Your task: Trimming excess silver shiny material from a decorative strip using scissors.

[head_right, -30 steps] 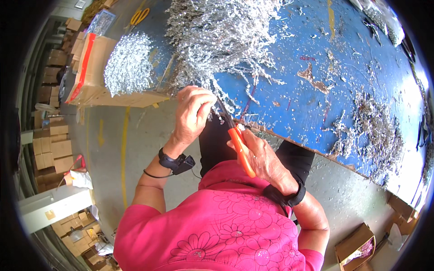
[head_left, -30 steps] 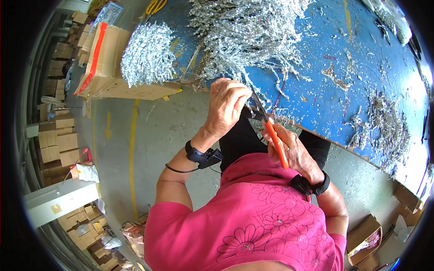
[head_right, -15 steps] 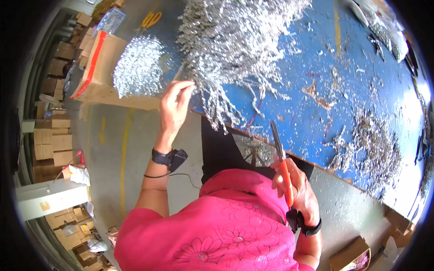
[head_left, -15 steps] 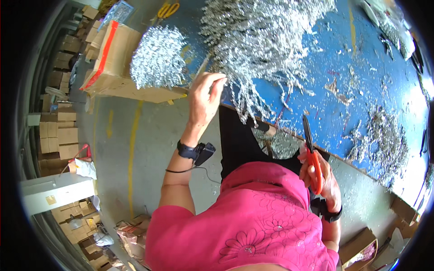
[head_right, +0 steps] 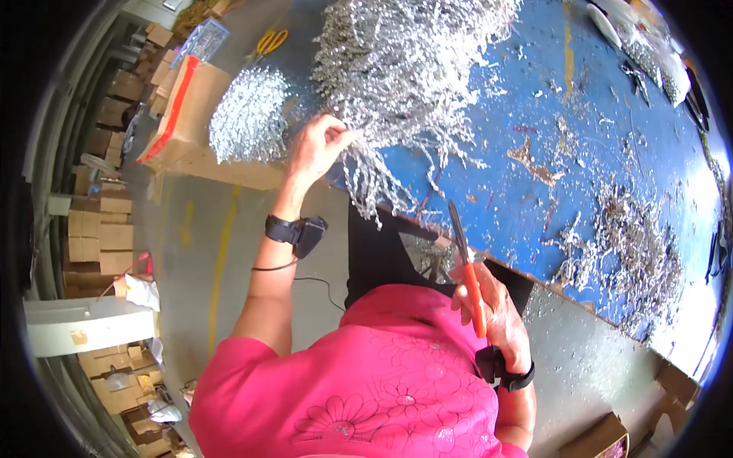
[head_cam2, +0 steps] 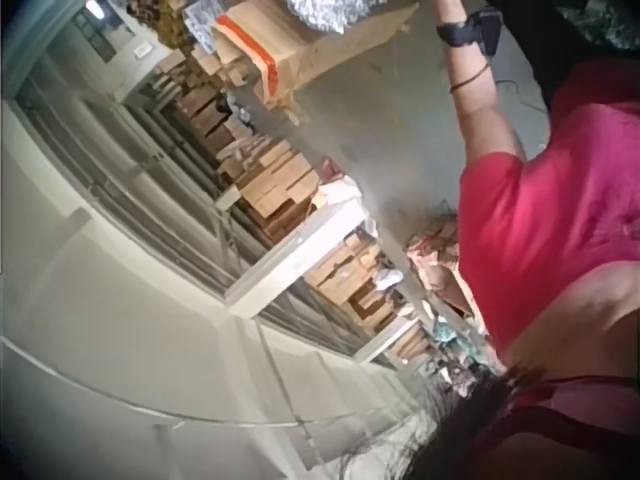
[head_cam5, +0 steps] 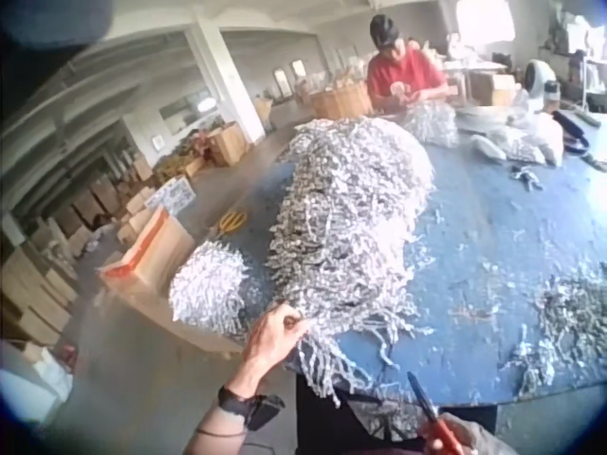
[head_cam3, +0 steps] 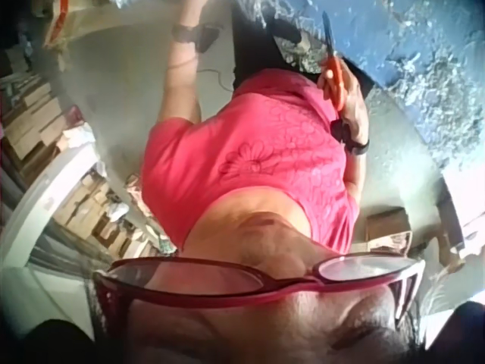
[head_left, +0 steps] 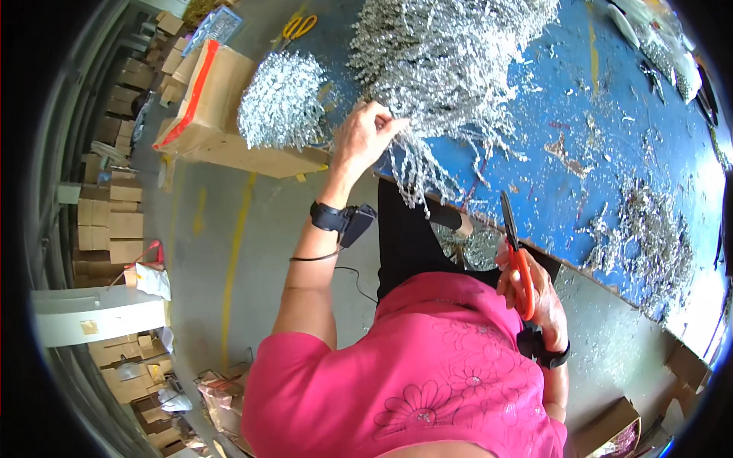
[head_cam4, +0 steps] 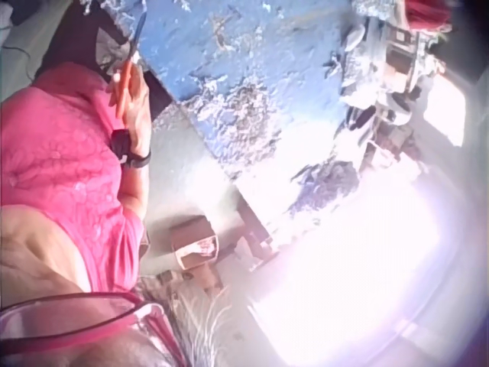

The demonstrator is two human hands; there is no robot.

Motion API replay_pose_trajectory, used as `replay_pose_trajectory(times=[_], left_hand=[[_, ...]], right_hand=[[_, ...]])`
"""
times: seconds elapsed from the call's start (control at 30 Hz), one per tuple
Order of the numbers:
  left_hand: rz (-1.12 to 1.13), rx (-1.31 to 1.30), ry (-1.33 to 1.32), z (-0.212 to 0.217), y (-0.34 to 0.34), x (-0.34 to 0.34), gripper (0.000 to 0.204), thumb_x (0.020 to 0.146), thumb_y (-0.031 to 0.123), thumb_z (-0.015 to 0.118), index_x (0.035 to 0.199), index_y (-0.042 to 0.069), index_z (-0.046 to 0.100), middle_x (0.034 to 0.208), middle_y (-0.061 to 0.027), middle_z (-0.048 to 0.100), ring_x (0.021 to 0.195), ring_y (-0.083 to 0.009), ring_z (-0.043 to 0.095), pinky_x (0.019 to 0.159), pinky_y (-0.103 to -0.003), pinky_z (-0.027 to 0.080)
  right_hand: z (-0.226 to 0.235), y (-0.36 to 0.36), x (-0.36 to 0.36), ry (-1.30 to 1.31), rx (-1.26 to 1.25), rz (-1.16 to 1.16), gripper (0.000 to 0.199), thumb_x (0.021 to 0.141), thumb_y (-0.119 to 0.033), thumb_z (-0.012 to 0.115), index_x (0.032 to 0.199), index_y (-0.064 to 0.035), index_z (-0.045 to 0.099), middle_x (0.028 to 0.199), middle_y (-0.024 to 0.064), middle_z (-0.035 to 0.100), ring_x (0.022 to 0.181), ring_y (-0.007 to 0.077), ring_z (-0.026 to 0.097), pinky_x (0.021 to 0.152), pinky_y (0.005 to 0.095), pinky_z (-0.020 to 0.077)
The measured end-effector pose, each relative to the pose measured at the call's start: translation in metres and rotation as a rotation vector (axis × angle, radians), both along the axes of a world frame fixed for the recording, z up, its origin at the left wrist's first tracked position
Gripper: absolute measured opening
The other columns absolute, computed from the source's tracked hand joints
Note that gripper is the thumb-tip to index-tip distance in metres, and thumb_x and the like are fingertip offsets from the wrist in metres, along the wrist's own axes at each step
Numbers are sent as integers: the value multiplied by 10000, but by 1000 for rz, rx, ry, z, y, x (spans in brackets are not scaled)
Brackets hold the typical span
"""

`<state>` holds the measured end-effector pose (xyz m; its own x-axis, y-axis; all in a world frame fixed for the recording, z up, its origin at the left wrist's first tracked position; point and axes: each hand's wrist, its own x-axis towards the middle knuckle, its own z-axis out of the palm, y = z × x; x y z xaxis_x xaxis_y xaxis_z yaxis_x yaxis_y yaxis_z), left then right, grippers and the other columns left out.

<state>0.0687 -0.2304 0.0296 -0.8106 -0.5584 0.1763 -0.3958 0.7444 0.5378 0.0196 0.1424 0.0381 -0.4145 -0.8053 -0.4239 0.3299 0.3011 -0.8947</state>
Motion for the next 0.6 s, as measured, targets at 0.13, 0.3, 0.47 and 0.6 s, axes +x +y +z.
replay_pose_trajectory(times=[0.13, 0.3, 0.47, 0.6], left_hand=[[3, -173, -29, 4, 1, 2, 321, 795, 378, 741, 829, 72, 650, 826, -82, 647, 754, -230, 638, 669, -351, 502], [-5, 169, 141, -12, -5, 7, 197, 796, 235, 749, 846, 71, 653, 865, -60, 650, 794, -178, 629, 715, -336, 499], [2, 141, 425, 9, 17, 28, 117, 793, 80, 747, 859, 56, 654, 939, -37, 667, 843, -133, 623, 757, -272, 491], [-84, 844, 716, 22, 32, 41, 105, 876, -7, 630, 976, 22, 613, 1033, -83, 675, 951, -160, 636, 879, -300, 501]], right_hand=[[-6, -5, -1, 9, 21, 9, 374, 944, -330, 539, 1147, -16, 550, 714, 49, 589, 565, 96, 521, 531, 256, 416], [-13, -3, 1, 26, 39, 3, 340, 967, -307, 519, 1145, -18, 545, 700, 48, 589, 539, 91, 521, 521, 254, 411], [-17, 5, 0, -18, -24, -8, 350, 972, -324, 526, 1149, -23, 540, 703, 40, 591, 544, 76, 516, 521, 245, 408], [-17, 2, -2, -23, -45, 6, 375, 975, -348, 529, 1159, -22, 538, 717, 42, 594, 550, 68, 512, 529, 237, 410]])
